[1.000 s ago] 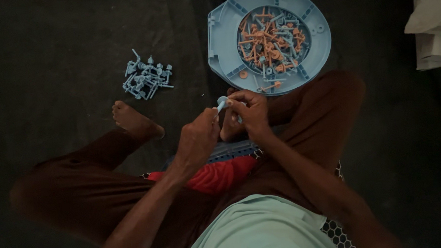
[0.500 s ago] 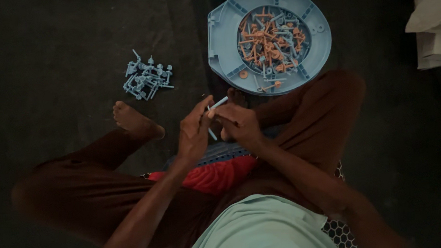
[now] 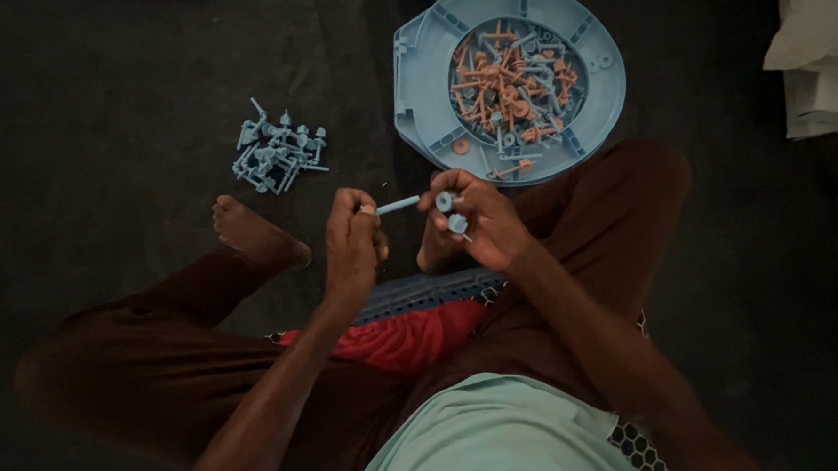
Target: The person sits on the floor and assembles small plastic components by hand. They pick up a white plastic piece and an orange piece, fit them together, and place the assembled unit into a blue plastic bin. The process is repeated continuously.
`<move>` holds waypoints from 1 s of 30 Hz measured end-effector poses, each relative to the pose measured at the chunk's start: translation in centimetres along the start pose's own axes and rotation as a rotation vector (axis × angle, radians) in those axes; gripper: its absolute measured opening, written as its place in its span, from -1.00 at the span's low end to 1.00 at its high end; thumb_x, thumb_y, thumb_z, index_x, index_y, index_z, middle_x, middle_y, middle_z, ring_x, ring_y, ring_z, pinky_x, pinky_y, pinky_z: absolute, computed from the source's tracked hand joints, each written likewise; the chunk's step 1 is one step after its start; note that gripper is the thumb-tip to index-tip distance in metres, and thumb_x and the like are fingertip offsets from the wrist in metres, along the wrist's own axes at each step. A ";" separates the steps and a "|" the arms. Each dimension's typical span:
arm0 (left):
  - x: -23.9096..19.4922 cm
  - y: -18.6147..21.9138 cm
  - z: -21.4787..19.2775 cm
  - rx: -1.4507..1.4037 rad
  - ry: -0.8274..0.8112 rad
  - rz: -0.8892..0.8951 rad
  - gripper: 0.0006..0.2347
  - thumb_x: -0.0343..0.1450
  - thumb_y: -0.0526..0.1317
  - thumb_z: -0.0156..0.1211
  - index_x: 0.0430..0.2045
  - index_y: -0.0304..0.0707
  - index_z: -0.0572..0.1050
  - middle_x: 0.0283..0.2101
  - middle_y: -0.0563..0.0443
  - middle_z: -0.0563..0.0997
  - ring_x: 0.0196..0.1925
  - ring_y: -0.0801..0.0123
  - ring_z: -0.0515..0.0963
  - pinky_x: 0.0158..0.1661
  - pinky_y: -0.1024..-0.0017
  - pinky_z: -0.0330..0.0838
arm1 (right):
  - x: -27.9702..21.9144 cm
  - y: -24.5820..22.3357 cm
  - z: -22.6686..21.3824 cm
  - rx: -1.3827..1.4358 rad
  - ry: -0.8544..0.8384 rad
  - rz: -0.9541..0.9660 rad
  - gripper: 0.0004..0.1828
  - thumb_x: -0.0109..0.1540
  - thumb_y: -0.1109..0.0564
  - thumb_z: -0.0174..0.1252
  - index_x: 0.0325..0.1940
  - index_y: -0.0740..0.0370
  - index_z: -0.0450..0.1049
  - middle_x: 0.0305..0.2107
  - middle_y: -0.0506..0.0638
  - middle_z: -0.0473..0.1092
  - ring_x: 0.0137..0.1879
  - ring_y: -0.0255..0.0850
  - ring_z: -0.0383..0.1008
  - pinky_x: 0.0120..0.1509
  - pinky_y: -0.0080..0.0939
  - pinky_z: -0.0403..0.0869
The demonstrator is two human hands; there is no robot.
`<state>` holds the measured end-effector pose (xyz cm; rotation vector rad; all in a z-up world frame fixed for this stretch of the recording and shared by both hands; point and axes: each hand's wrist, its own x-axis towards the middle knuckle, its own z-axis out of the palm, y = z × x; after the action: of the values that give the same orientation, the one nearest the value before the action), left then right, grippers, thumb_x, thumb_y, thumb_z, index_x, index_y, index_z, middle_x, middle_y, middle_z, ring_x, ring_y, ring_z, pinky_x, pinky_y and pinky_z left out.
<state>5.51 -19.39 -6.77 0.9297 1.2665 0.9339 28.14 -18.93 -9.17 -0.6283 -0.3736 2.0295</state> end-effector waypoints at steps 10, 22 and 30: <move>-0.4 1.7 0.0 0.179 -0.091 0.125 -0.90 0.50 -0.27 0.04 -0.19 -0.22 0.30 -0.45 0.08 0.43 -0.54 0.56 0.48 -0.58 0.56 0.37 | 0.5 -0.2 0.2 -0.113 0.071 -0.144 -0.83 0.41 0.28 0.06 0.07 0.40 0.34 0.01 0.37 0.49 -0.26 -0.29 0.50 -0.21 -0.36 0.51; -1.5 1.8 1.1 0.381 -0.131 0.201 -0.79 0.58 -0.08 0.01 -0.13 -0.23 0.28 -0.58 0.02 0.49 -0.59 0.49 0.54 -0.60 0.47 0.41 | 0.1 1.3 1.3 -0.435 0.132 -0.206 -0.79 0.44 0.08 0.01 0.03 0.28 0.33 -0.08 0.27 0.56 -0.42 -0.37 0.43 -0.36 -0.40 0.44; -1.8 1.8 0.9 0.458 -0.071 0.279 -0.76 0.57 -0.05 0.00 -0.15 -0.27 0.30 -0.45 -0.07 0.53 -0.52 0.38 0.62 -0.55 0.37 0.46 | 0.0 1.8 1.5 -0.593 0.163 -0.259 -0.71 0.47 -0.02 -0.02 -0.02 0.29 0.34 -0.47 0.02 0.45 -0.50 -0.38 0.37 -0.45 -0.41 0.35</move>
<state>6.19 -20.47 -4.39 1.5165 1.3370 0.8259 26.01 -19.86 -8.84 -1.0375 -0.9247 1.6000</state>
